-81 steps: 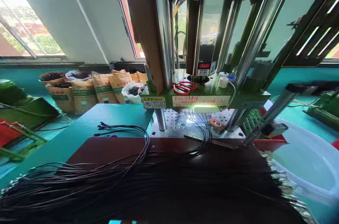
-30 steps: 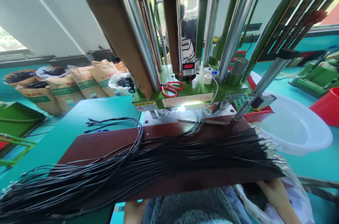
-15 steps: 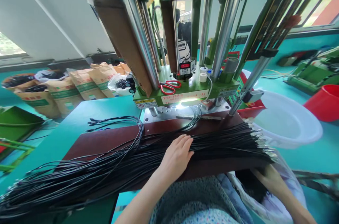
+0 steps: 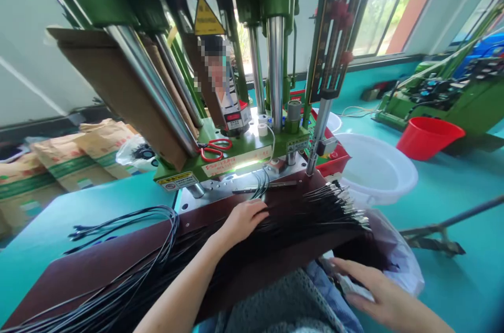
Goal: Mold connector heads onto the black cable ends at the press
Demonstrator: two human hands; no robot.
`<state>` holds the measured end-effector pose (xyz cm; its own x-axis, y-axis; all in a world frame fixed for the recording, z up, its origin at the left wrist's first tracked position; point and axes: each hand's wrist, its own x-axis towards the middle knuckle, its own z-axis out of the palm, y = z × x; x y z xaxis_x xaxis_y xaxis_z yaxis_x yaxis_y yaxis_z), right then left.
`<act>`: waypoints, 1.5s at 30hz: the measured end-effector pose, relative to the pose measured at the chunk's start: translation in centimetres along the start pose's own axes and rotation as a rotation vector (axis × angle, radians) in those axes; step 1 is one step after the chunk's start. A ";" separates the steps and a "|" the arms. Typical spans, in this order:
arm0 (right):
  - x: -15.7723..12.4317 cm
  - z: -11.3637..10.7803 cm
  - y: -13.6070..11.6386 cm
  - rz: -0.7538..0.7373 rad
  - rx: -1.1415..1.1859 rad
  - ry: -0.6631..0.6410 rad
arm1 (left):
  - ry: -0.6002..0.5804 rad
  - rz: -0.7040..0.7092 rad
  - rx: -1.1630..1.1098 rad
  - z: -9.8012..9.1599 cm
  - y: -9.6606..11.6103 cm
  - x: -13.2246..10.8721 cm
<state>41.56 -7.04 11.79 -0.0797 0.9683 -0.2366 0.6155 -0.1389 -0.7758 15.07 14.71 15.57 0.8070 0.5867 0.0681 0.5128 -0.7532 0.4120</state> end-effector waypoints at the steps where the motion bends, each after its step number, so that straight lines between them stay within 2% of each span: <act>1: 0.5 0.3 -1.3 -0.051 0.062 -0.012 | 0.068 -0.012 -0.053 -0.6 0.0 -0.2; 2: 1.1 0.7 -2.4 -0.108 0.143 -0.033 | 0.111 -0.025 -0.103 -1.1 0.1 -0.5; 4: 2.9 2.0 -4.3 -0.214 0.420 -0.120 | 0.123 -0.061 -0.198 -2.0 0.6 -1.3; 6: 5.1 3.3 -5.9 -0.276 0.844 -0.215 | 0.088 -0.117 -0.276 -2.5 1.3 -2.2; 7: 6.3 3.7 -6.7 -0.298 1.052 -0.221 | 0.076 -0.143 -0.296 -2.6 1.6 -2.7; 9: 8.5 3.3 -8.0 -0.346 1.350 -0.115 | 0.084 -0.164 -0.294 -2.3 2.2 -3.5; 12: 10.5 0.4 -9.4 -0.443 1.514 0.192 | 0.082 -0.131 -0.241 -0.8 3.1 -4.8; 14: 10.6 -1.9 -9.9 -0.431 1.502 0.334 | -0.016 -0.099 -0.199 0.7 3.6 -5.7; 16: 9.9 -3.4 -10.0 -0.388 1.409 0.350 | -0.197 -0.077 -0.151 2.3 4.0 -6.6; 19: 8.5 -3.6 -9.6 -0.368 1.196 0.165 | -0.460 -0.083 -0.076 3.8 4.5 -7.7; 21: 7.9 -3.1 -9.1 -0.363 1.108 0.061 | -0.499 -0.049 -0.094 3.9 4.9 -7.8; 23: 7.7 -2.8 -8.5 -0.354 1.098 0.080 | -0.376 0.021 -0.177 3.2 5.3 -7.1; 25: 7.8 -2.9 -7.9 -0.344 1.110 0.169 | -0.161 0.038 -0.208 2.4 5.4 -5.5; 27: 7.8 -3.2 -7.5 -0.323 1.115 0.236 | 0.008 -0.044 -0.097 2.1 5.1 -3.1; 28: 7.8 -3.4 -7.3 -0.313 1.116 0.257 | 0.038 -0.094 -0.011 2.2 4.8 -1.8; 32: 7.5 -3.9 -6.7 -0.283 1.142 0.312 | -0.107 -0.162 0.215 3.3 3.3 2.0; 38: 6.9 -3.6 -5.1 -0.235 1.156 0.362 | -0.189 -0.100 0.097 3.3 1.7 3.0; 40: 6.7 -3.3 -4.5 -0.217 1.169 0.367 | -0.119 -0.098 0.062 2.9 1.5 2.9; 43: 6.7 -3.0 -4.0 -0.191 1.189 0.380 | 0.055 -0.150 -0.020 2.3 1.5 2.4; 45: 6.9 -2.9 -4.0 -0.186 1.201 0.391 | 0.109 -0.175 -0.091 2.1 1.7 2.1</act>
<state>40.85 0.77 14.97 0.2729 0.9612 -0.0396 -0.4887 0.1030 -0.8663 18.23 14.00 14.49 0.6693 0.7382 0.0839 0.6094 -0.6101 0.5063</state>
